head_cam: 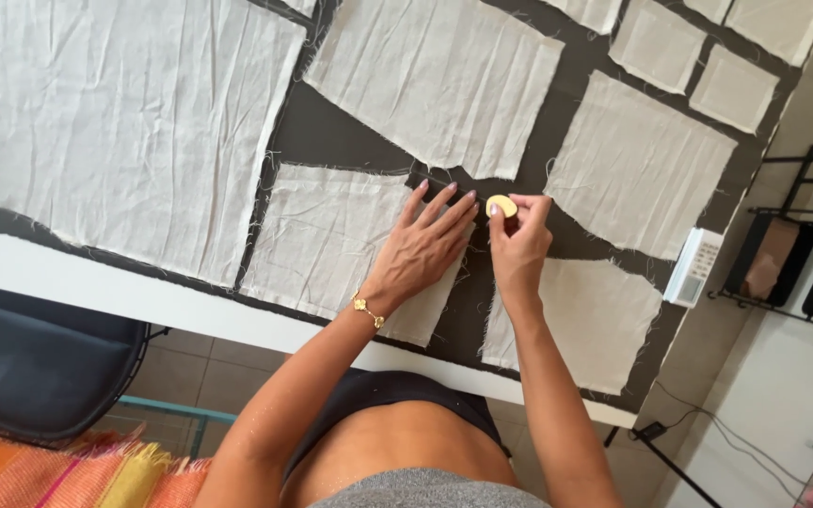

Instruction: The person marks the edges of several white fabric pieces laid out on a dark surface using a small yellow tool. The person systematically traces the perimeter of each piece, moving from one to the next across the table.

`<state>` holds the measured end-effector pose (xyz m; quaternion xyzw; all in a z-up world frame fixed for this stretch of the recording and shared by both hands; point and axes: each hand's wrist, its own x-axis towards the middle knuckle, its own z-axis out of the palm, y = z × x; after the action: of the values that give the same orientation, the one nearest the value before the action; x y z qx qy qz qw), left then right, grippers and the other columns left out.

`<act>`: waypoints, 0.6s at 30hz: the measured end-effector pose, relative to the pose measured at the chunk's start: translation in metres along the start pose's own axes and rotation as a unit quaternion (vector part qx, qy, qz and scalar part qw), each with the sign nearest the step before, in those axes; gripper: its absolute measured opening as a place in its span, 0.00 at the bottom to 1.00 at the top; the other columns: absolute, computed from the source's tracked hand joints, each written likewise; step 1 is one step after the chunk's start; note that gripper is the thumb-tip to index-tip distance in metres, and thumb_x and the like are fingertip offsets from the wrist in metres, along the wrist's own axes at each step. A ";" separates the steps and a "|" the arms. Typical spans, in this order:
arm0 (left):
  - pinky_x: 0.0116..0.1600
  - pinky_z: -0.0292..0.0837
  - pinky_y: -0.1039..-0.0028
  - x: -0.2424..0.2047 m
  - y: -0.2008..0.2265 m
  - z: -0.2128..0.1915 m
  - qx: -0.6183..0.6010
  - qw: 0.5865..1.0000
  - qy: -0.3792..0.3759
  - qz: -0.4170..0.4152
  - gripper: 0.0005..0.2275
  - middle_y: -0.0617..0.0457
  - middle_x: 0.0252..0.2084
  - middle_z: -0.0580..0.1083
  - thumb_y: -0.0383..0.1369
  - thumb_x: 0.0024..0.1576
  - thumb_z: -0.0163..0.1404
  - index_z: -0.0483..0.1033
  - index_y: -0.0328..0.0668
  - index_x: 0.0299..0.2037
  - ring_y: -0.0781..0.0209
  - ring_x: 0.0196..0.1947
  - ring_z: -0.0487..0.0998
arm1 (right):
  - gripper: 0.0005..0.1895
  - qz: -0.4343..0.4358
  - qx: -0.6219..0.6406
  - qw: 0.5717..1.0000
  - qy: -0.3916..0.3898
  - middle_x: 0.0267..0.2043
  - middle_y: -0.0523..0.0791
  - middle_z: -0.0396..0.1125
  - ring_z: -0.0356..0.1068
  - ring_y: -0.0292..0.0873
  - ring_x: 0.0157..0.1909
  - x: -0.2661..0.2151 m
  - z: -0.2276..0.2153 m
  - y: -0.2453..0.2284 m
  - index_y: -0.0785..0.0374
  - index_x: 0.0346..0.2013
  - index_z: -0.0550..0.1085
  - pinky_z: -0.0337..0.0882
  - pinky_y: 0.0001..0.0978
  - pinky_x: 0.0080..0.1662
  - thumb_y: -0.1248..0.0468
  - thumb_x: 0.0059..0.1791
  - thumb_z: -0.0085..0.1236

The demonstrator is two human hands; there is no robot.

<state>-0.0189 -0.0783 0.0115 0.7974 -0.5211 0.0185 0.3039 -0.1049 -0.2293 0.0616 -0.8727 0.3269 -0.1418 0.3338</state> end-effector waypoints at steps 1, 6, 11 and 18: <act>0.82 0.47 0.41 -0.001 0.001 0.000 -0.003 1.000 -0.003 0.002 0.21 0.49 0.75 0.69 0.38 0.69 0.50 0.72 0.42 0.72 0.47 0.79 0.62 | 0.12 0.004 -0.001 1.000 0.001 0.38 0.60 0.78 0.79 0.53 0.32 -0.001 0.001 0.002 0.68 0.54 0.66 0.76 0.41 0.34 0.68 0.60 0.59; 0.83 0.45 0.41 -0.001 0.000 0.004 0.003 1.000 -0.016 -0.006 0.22 0.51 0.77 0.67 0.39 0.69 0.49 0.71 0.45 0.73 0.48 0.79 0.62 | 0.13 -0.010 -0.009 1.000 0.007 0.38 0.62 0.78 0.80 0.57 0.34 -0.001 0.003 0.000 0.67 0.52 0.66 0.78 0.40 0.34 0.69 0.58 0.61; 0.82 0.46 0.41 -0.002 0.001 0.005 0.003 1.000 -0.016 -0.006 0.22 0.52 0.77 0.67 0.39 0.69 0.49 0.71 0.46 0.73 0.48 0.79 0.63 | 0.13 -0.007 -0.032 0.999 0.006 0.37 0.59 0.79 0.81 0.58 0.36 -0.022 0.007 0.004 0.64 0.51 0.67 0.78 0.42 0.34 0.66 0.57 0.63; 0.83 0.46 0.43 -0.002 0.001 0.006 -0.004 1.000 -0.012 -0.012 0.23 0.53 0.77 0.68 0.40 0.68 0.51 0.72 0.46 0.73 0.50 0.79 0.63 | 0.13 0.025 -0.044 0.998 0.022 0.38 0.57 0.80 0.81 0.59 0.37 -0.053 0.014 0.006 0.62 0.51 0.67 0.79 0.42 0.34 0.64 0.57 0.62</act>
<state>-0.0221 -0.0798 0.0061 0.8023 -0.5155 0.0028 0.3010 -0.1405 -0.1903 0.0459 -0.8750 0.3615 -0.1379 0.2909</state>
